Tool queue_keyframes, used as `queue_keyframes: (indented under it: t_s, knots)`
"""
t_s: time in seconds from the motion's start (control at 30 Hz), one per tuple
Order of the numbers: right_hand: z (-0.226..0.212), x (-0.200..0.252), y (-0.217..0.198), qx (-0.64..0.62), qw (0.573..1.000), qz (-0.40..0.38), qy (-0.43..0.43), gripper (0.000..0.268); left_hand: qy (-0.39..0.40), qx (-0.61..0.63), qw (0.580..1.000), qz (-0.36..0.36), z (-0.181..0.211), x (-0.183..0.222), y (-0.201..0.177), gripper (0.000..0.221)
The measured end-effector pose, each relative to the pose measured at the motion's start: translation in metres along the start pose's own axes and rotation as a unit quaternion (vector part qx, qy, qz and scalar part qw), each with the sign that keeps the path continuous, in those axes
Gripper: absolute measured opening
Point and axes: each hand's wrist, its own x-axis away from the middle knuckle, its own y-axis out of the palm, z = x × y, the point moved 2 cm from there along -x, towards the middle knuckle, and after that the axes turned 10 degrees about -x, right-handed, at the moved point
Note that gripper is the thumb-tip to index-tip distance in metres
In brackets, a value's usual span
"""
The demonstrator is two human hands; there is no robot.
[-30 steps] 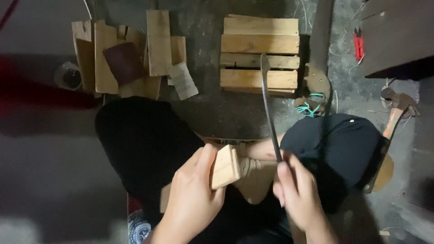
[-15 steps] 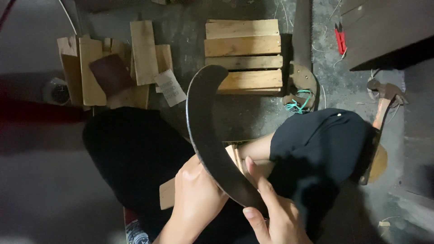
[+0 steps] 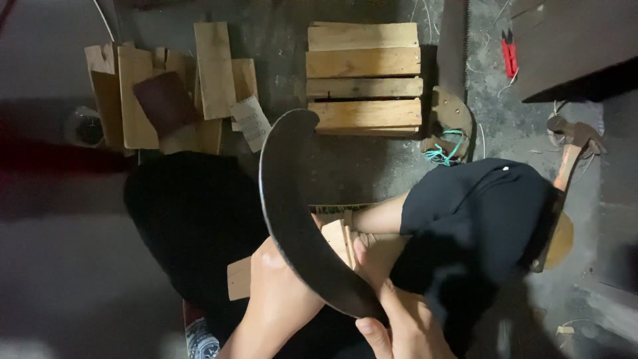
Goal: The person is sawing a small piece of wood and then using a sickle to shave and shape another small wooden block while sitting on the floor.
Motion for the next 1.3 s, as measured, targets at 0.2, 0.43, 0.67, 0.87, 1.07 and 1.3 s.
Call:
queue_keyframes:
  t_s: [0.2, 0.43, 0.67, 0.87, 1.07, 1.3]
  knots:
    - [0.015, 0.005, 0.004, -0.017, 0.997, -0.044, 0.062, 0.06, 0.007, 0.012, 1.0, -0.001, -0.002, 0.001, -0.004, 0.019]
    - [0.013, -0.004, 0.01, -0.028, 0.998, -0.054, 0.017, 0.052, 0.063, -0.048, 0.996, 0.045, -0.014, 0.009, -0.007, 0.031]
    - [0.008, -0.015, 0.012, -0.026, 0.998, -0.05, 0.033, 0.048, -0.013, 0.014, 0.992, 0.124, -0.007, 0.012, 0.001, 0.019]
    - [-0.001, -0.029, 0.016, -0.04, 0.998, -0.042, 0.029, 0.059, -0.073, -0.01, 0.987, 0.141, -0.008, 0.017, 0.0, 0.039]
    - [0.0, -0.028, 0.02, 0.026, 0.999, -0.035, -0.028, 0.054, -0.119, 0.047, 0.989, 0.078, -0.019, 0.031, 0.021, 0.014]
    - [-0.004, -0.023, 0.016, 0.097, 0.994, -0.015, -0.056, 0.056, -0.09, 0.025, 0.993, 0.075, -0.012, 0.034, 0.013, 0.012]
